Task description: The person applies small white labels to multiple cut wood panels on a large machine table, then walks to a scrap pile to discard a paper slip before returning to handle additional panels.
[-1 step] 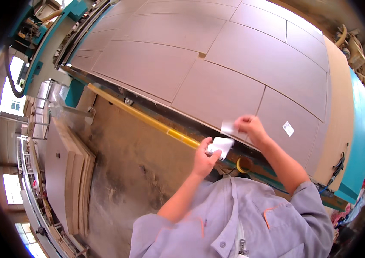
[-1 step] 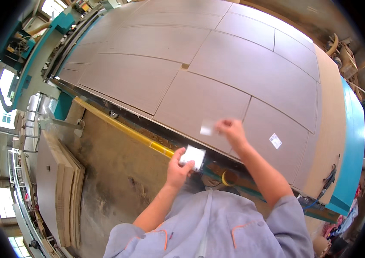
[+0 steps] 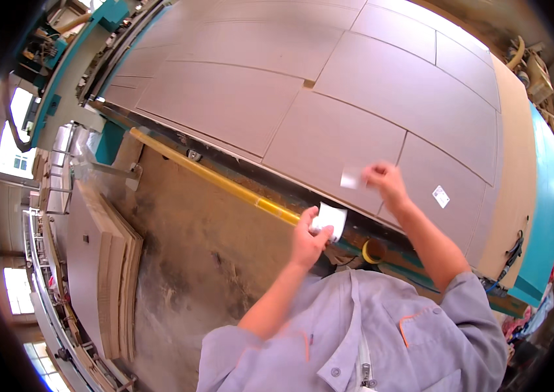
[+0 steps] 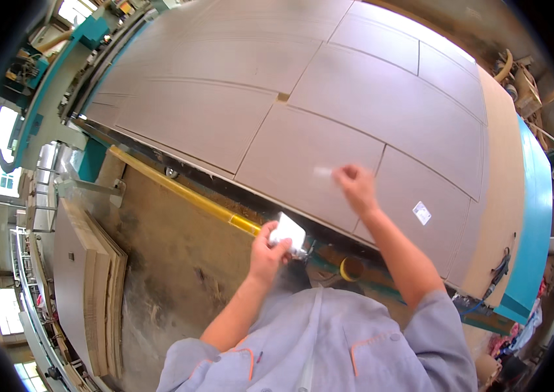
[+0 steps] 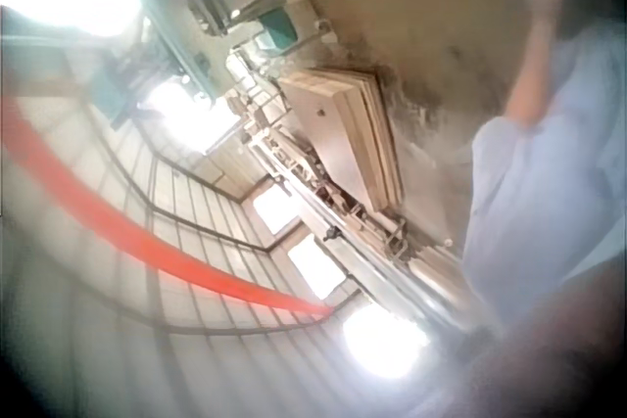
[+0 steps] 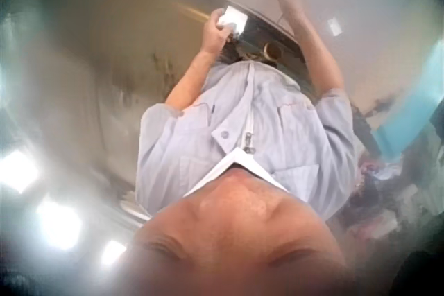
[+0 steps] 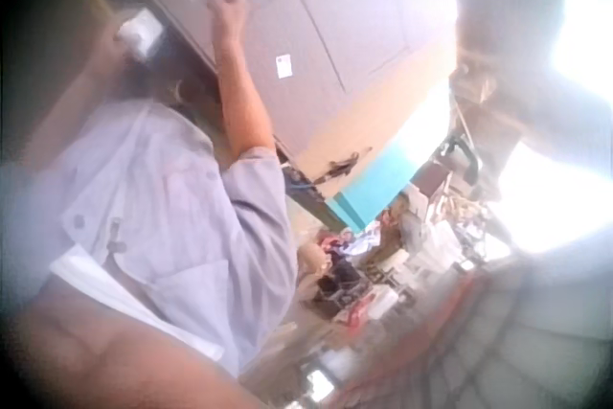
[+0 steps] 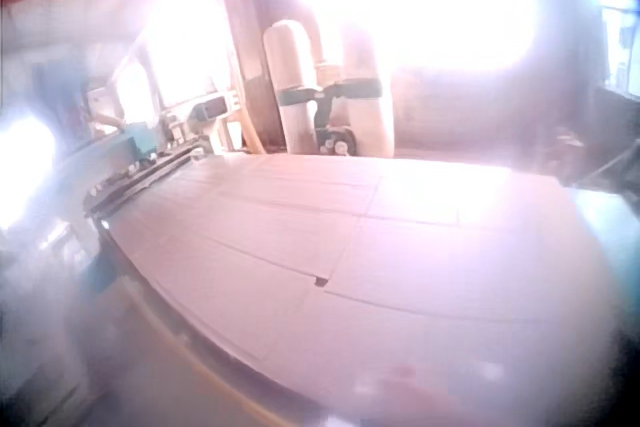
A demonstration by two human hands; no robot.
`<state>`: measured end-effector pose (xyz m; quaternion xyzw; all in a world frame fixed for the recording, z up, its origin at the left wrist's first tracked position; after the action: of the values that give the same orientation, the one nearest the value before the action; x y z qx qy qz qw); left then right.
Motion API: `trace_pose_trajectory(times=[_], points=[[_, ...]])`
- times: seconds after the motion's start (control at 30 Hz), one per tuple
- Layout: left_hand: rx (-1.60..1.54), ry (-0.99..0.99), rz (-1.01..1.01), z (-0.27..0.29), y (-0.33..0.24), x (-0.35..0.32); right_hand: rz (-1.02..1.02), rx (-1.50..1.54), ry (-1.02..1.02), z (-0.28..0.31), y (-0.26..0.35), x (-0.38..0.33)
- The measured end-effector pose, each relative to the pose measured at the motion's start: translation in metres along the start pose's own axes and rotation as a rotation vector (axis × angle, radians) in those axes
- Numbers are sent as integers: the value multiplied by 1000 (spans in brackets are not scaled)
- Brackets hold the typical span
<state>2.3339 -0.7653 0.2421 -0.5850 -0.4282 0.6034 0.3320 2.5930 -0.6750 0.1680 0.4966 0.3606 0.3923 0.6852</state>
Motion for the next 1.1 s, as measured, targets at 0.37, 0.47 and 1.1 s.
trace_pose_trajectory(times=[0.37, 0.47, 1.1], points=[[-442, -116, 243, 123, -52, 100, 771, -881, 144, -111, 62, -14], [-445, -122, 209, 125, -58, 108, 717, -949, 212, -109, 64, -21], [-250, -121, 135, 152, -78, 73, 1057, -78, 347, -213, 201, -120]])
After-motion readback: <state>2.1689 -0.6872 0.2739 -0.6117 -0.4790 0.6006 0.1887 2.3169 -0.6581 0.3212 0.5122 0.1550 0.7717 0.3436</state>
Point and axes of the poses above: each hand's wrist, its own x-axis towards the middle knuckle, its own z-axis out of the back of the hand, y = z × x, the point moved 5 cm from there along x, towards the middle knuckle, and after that the axes turned 14 degrees about -y, right-handed, at the moved point
